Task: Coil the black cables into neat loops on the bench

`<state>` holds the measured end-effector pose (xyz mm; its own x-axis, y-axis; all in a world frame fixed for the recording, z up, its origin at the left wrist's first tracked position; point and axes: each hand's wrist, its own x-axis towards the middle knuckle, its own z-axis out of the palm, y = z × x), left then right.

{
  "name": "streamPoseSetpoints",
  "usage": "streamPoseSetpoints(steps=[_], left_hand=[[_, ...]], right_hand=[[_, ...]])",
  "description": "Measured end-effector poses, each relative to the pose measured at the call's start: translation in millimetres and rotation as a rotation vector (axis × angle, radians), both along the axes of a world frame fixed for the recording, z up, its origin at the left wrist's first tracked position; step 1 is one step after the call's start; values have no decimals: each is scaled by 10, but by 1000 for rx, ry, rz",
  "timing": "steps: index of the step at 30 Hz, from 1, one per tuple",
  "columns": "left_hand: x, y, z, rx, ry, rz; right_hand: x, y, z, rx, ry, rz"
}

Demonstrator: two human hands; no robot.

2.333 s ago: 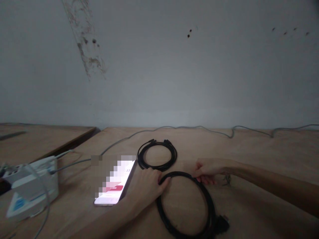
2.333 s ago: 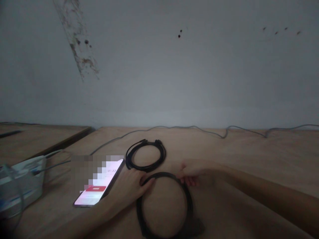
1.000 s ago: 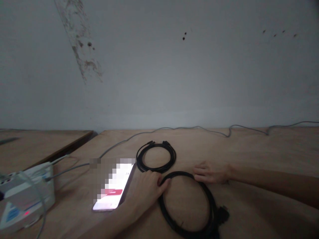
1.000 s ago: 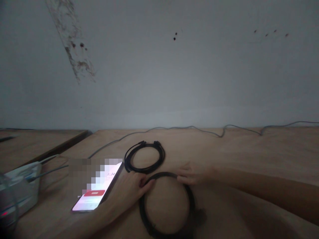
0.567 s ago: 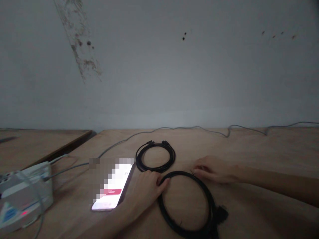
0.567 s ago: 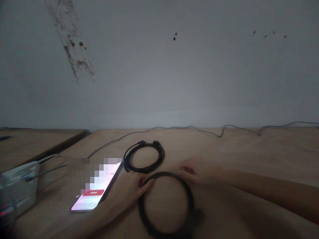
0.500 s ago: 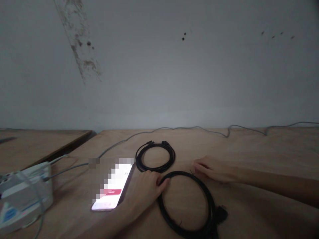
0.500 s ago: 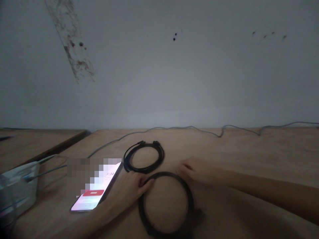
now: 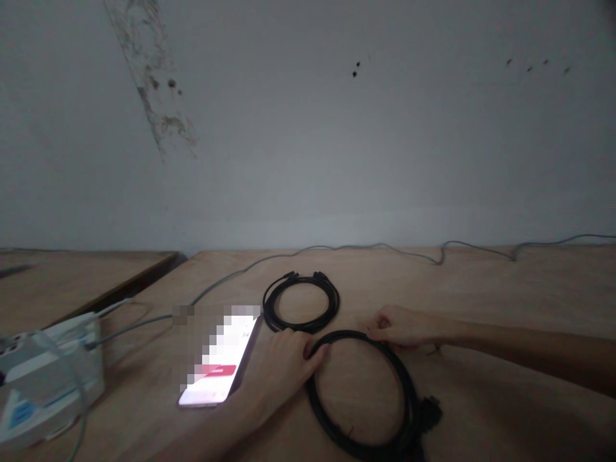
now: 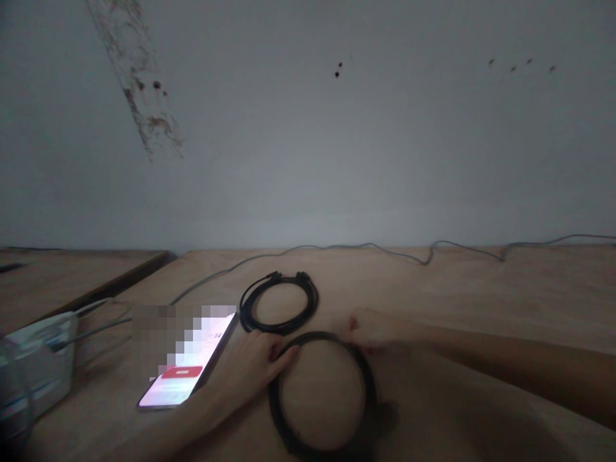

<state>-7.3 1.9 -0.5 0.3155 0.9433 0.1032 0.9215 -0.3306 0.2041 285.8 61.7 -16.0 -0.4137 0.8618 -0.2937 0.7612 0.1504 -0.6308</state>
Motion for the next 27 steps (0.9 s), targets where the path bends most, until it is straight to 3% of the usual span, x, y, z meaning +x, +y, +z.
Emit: streamPoseSetpoints(steps=[6, 14, 27], left_hand=[[19, -7, 26, -13, -4, -3], [25, -20, 47, -16, 2, 1], [22, -25, 57, -3, 1, -9]], right_hand=[[68, 30, -36, -61, 160, 54], [81, -9, -104, -106, 307, -21], [87, -60, -149, -47, 470, 74]])
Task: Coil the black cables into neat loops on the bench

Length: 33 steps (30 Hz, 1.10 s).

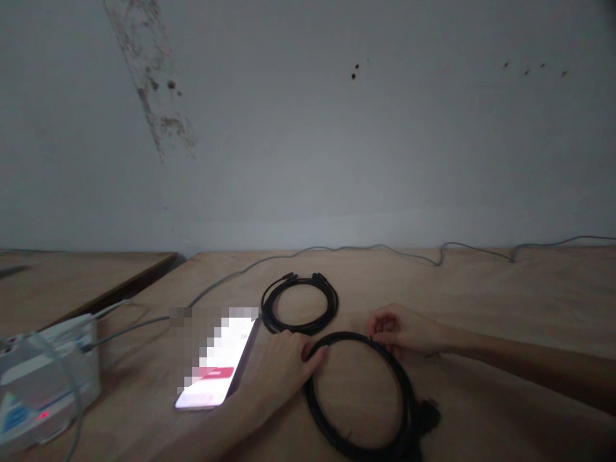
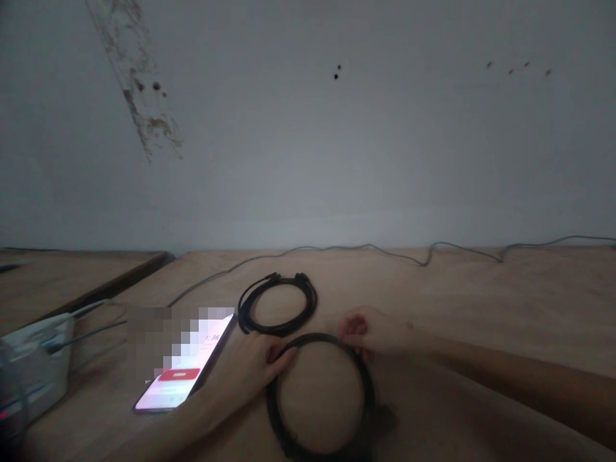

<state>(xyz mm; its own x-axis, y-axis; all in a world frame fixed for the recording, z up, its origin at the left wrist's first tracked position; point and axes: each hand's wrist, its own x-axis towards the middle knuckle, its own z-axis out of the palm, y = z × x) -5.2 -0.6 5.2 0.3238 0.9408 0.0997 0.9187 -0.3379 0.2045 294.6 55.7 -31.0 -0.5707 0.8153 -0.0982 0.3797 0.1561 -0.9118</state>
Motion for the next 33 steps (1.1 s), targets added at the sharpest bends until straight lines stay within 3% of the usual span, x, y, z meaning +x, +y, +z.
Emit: streamPoseSetpoints(steps=[11, 18, 25, 33], left_hand=[[2, 4, -12, -22, -5, 11], [21, -1, 14, -22, 17, 25], [48, -24, 60, -29, 22, 42], [14, -20, 36, -5, -1, 8]], right_hand=[[-11, -3, 79, -7, -96, -90], [-120, -28, 173, -173, -47, -78], [-91, -43, 209, -61, -106, -122], [-59, -11, 272, 137, -207, -1]])
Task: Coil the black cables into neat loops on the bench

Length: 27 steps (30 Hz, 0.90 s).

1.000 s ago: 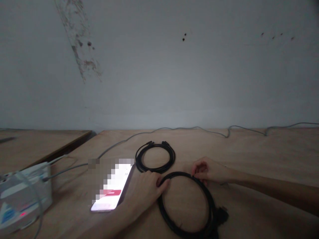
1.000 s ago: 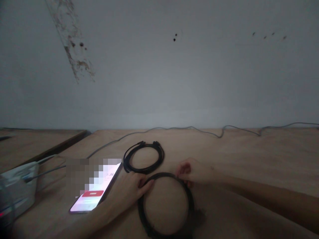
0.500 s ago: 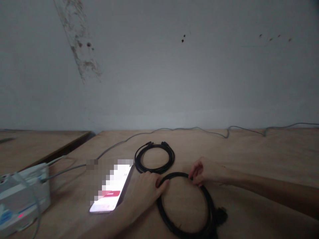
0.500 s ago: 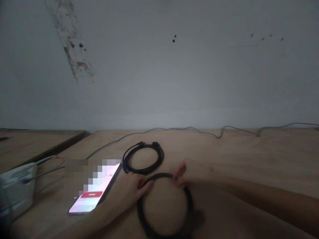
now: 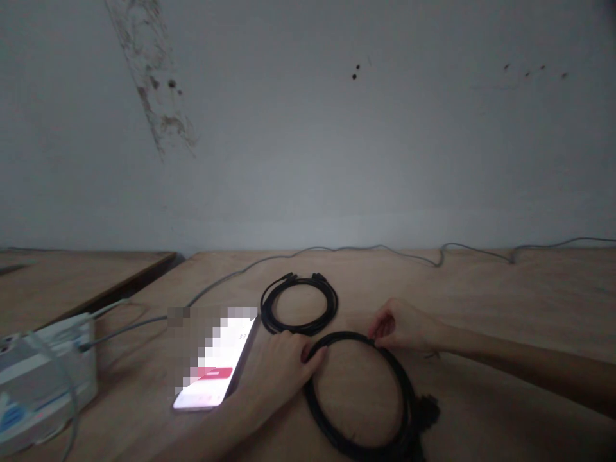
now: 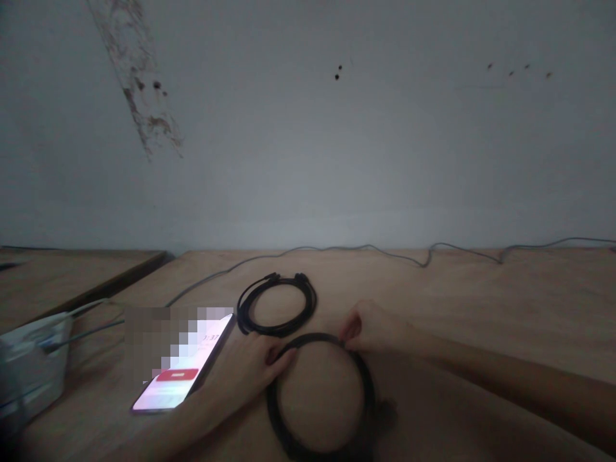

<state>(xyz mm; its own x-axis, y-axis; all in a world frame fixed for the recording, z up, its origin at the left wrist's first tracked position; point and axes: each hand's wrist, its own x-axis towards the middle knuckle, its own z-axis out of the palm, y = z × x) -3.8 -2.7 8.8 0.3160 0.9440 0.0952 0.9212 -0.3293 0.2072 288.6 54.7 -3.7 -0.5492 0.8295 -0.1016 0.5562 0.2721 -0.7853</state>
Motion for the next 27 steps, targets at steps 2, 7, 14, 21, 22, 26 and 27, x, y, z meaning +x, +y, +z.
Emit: streamPoseSetpoints(steps=[2, 7, 14, 21, 22, 26, 27], left_hand=[[-3, 2, -4, -13, -4, -3], [9, 2, 6, -27, -8, 0], [18, 0, 17, -47, 7, 22], [-4, 13, -28, -16, 10, 17], [-7, 14, -33, -16, 7, 12], [-18, 15, -46, -2, -5, 2], [-20, 16, -49, 4, -7, 4]], right_hand=[[3, 0, 25, 53, -27, 28], [9, -4, 38, 207, -125, 21], [5, -27, -8, 487, -250, 124], [2, -91, -46, 658, -279, 189], [6, -98, -55, 640, -278, 173], [17, -137, -64, 520, -240, 85], [17, -150, -58, 494, -219, 76]])
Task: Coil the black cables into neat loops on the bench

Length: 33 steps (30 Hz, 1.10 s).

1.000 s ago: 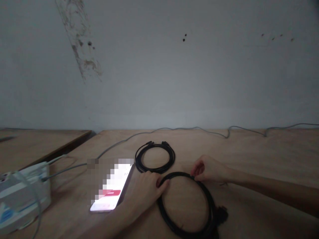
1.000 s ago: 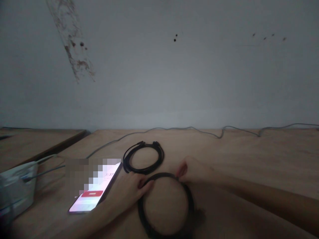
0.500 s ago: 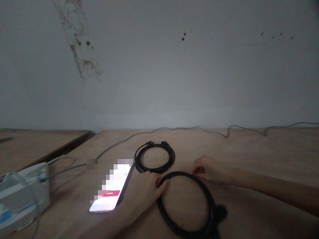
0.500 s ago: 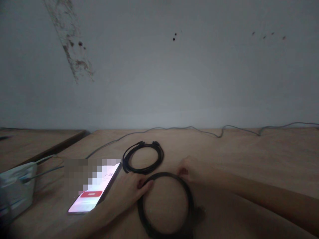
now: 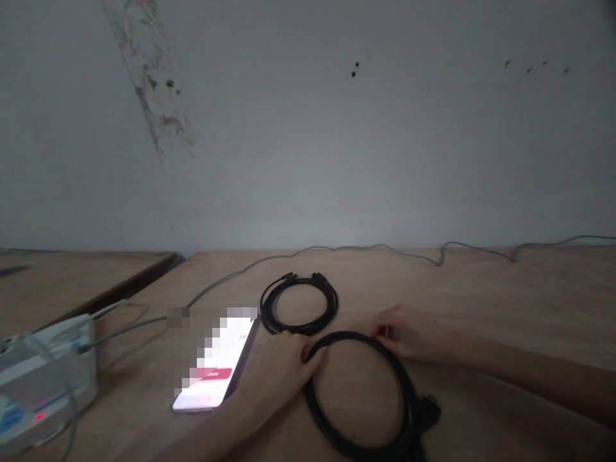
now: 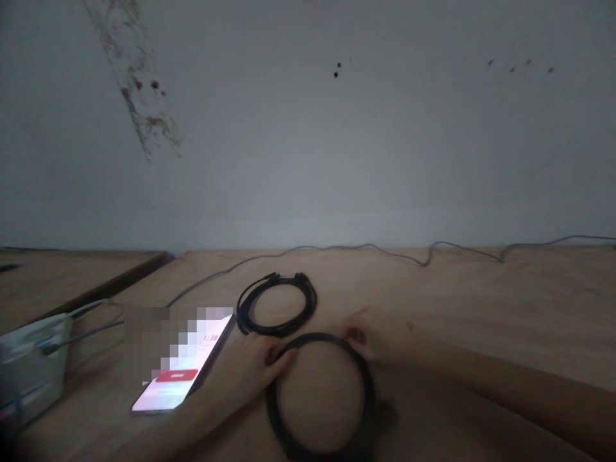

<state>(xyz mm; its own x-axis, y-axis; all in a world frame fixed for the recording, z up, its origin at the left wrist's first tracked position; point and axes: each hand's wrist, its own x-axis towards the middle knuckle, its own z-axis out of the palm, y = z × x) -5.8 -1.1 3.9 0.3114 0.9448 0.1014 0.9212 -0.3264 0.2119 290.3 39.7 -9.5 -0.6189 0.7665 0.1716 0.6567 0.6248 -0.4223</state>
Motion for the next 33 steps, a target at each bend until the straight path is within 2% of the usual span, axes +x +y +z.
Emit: streamPoseSetpoints(steps=[5, 11, 18, 23, 29, 33], left_hand=[[-2, 13, -24, -7, -6, 8], [-7, 21, -47, -12, 6, 11], [-2, 18, -19, -11, 9, -5], [8, 5, 3, -9, -1, -21], [20, 8, 3, -14, 10, 3], [19, 17, -3, -6, 19, 6]], right_hand=[[-11, -34, -1, -87, 139, -61], [-14, 20, -152, -204, 360, -178], [-67, 28, -173, -370, 552, -138], [-62, 5, -176, -330, 489, -174], [-62, 6, -207, -240, 405, -95], [-75, 4, -164, -136, 307, -36]])
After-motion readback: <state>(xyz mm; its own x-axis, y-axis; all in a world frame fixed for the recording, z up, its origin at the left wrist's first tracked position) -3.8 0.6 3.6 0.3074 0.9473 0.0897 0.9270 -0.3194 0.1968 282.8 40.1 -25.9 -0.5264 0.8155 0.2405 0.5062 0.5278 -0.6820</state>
